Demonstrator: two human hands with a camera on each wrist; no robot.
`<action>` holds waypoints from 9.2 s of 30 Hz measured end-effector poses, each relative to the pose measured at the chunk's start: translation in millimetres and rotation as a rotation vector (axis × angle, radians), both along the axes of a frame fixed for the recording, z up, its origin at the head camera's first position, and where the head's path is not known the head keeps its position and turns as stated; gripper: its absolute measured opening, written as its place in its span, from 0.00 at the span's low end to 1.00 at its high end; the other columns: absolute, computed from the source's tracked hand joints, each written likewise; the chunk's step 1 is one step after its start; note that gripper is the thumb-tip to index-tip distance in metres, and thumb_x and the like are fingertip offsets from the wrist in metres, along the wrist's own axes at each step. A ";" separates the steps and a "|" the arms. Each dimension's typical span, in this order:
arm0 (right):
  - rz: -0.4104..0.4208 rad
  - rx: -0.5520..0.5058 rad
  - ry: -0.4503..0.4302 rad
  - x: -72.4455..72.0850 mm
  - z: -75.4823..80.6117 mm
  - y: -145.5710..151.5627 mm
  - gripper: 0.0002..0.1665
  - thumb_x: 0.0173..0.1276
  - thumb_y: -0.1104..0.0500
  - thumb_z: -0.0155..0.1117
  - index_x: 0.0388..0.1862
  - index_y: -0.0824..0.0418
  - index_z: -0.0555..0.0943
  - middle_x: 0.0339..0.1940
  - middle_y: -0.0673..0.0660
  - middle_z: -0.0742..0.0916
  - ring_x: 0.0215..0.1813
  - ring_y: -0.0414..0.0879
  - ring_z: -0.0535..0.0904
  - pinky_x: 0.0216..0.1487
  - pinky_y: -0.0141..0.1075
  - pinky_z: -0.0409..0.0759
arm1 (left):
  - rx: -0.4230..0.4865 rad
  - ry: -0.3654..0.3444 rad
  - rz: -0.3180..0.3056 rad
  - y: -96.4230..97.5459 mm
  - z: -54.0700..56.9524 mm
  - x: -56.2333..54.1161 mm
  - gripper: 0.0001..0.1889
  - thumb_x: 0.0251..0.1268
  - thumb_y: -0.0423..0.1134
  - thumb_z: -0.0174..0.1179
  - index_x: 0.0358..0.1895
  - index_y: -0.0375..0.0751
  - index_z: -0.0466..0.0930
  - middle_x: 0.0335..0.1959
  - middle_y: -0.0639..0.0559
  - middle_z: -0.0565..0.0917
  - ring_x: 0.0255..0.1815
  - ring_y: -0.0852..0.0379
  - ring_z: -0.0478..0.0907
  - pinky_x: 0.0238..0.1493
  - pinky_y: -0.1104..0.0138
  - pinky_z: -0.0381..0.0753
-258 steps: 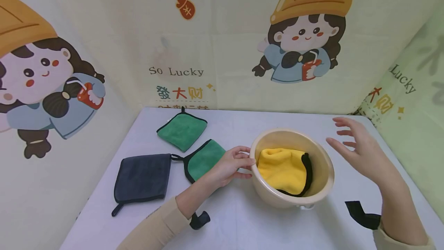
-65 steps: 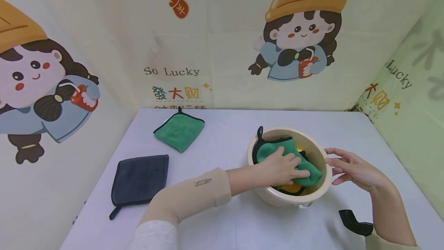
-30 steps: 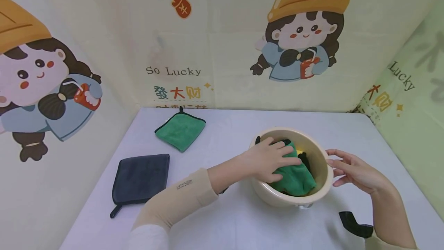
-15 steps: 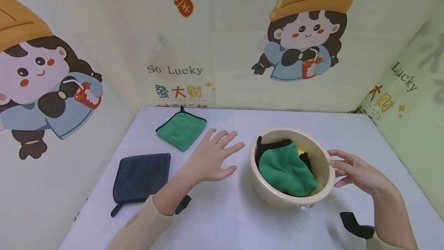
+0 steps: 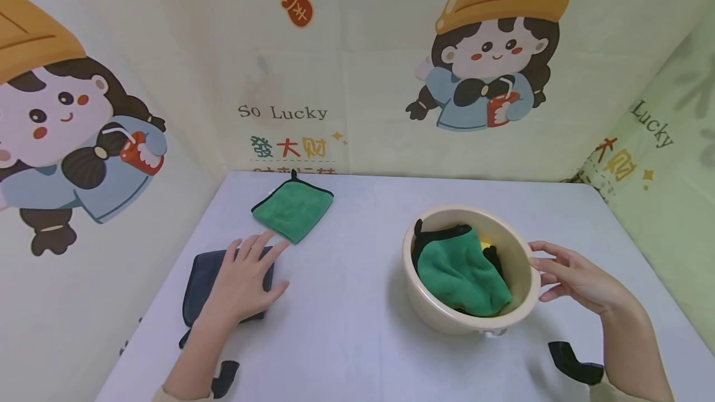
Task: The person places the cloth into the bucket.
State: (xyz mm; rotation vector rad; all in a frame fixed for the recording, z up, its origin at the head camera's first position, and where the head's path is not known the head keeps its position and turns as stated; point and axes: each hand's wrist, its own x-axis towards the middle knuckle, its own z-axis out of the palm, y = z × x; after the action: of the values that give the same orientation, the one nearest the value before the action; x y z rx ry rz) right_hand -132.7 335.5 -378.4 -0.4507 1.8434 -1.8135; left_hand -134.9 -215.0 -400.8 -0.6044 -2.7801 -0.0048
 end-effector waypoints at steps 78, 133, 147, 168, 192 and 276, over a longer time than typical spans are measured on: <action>0.000 0.037 0.006 -0.2 1.8 -0.4 0.20 0.73 0.66 0.38 0.54 0.46 0.69 0.36 0.51 0.86 0.36 0.46 0.84 0.31 0.42 0.81 | -0.021 0.126 0.123 -94.4 -57.6 5.0 0.30 0.36 0.39 0.72 0.50 0.40 0.72 0.38 0.38 0.68 0.39 0.36 0.68 0.43 0.45 0.65; -0.025 0.064 0.014 -1.2 1.4 -2.5 0.20 0.73 0.66 0.39 0.53 0.45 0.69 0.35 0.52 0.86 0.35 0.46 0.84 0.30 0.43 0.81 | -0.068 0.523 -0.460 192.6 54.4 -28.7 0.24 0.46 0.55 0.67 0.47 0.57 0.71 0.39 0.50 0.73 0.37 0.51 0.69 0.44 0.59 0.68; -0.018 0.049 0.016 -1.5 0.7 -4.0 0.20 0.73 0.66 0.40 0.53 0.45 0.70 0.36 0.52 0.86 0.35 0.46 0.84 0.31 0.45 0.81 | -0.181 0.517 -0.620 235.2 42.5 -32.6 0.16 0.57 0.57 0.57 0.46 0.60 0.70 0.40 0.56 0.73 0.36 0.55 0.69 0.43 0.62 0.68; -0.026 0.056 0.002 -1.1 2.1 -2.7 0.19 0.73 0.65 0.40 0.53 0.43 0.69 0.35 0.51 0.86 0.35 0.45 0.84 0.31 0.41 0.82 | -0.475 0.227 -0.775 266.9 44.9 -44.8 0.23 0.61 0.62 0.49 0.59 0.68 0.63 0.54 0.58 0.70 0.48 0.56 0.70 0.53 0.62 0.68; 0.008 -0.014 0.008 -1.4 -1.0 -1.5 0.20 0.72 0.67 0.39 0.53 0.46 0.69 0.35 0.51 0.86 0.35 0.44 0.84 0.30 0.41 0.82 | -0.867 -0.065 -0.624 287.6 33.1 -44.7 0.32 0.62 0.68 0.39 0.68 0.71 0.44 0.66 0.61 0.54 0.60 0.63 0.60 0.58 0.69 0.61; 0.006 -0.010 0.002 -1.1 -0.3 -1.5 0.21 0.73 0.67 0.39 0.54 0.46 0.69 0.36 0.52 0.86 0.35 0.46 0.84 0.31 0.42 0.81 | 0.089 -0.360 0.239 10.0 -74.0 -154.5 0.33 0.62 0.53 0.53 0.68 0.44 0.57 0.63 0.35 0.59 0.63 0.34 0.54 0.62 0.40 0.49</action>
State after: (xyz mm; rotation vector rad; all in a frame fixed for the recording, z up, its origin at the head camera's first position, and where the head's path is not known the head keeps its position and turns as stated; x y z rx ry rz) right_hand -133.8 334.0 -378.7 -0.4621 1.8330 -1.8200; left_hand -289.4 -205.0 -474.8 -0.2663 -3.1612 -0.2049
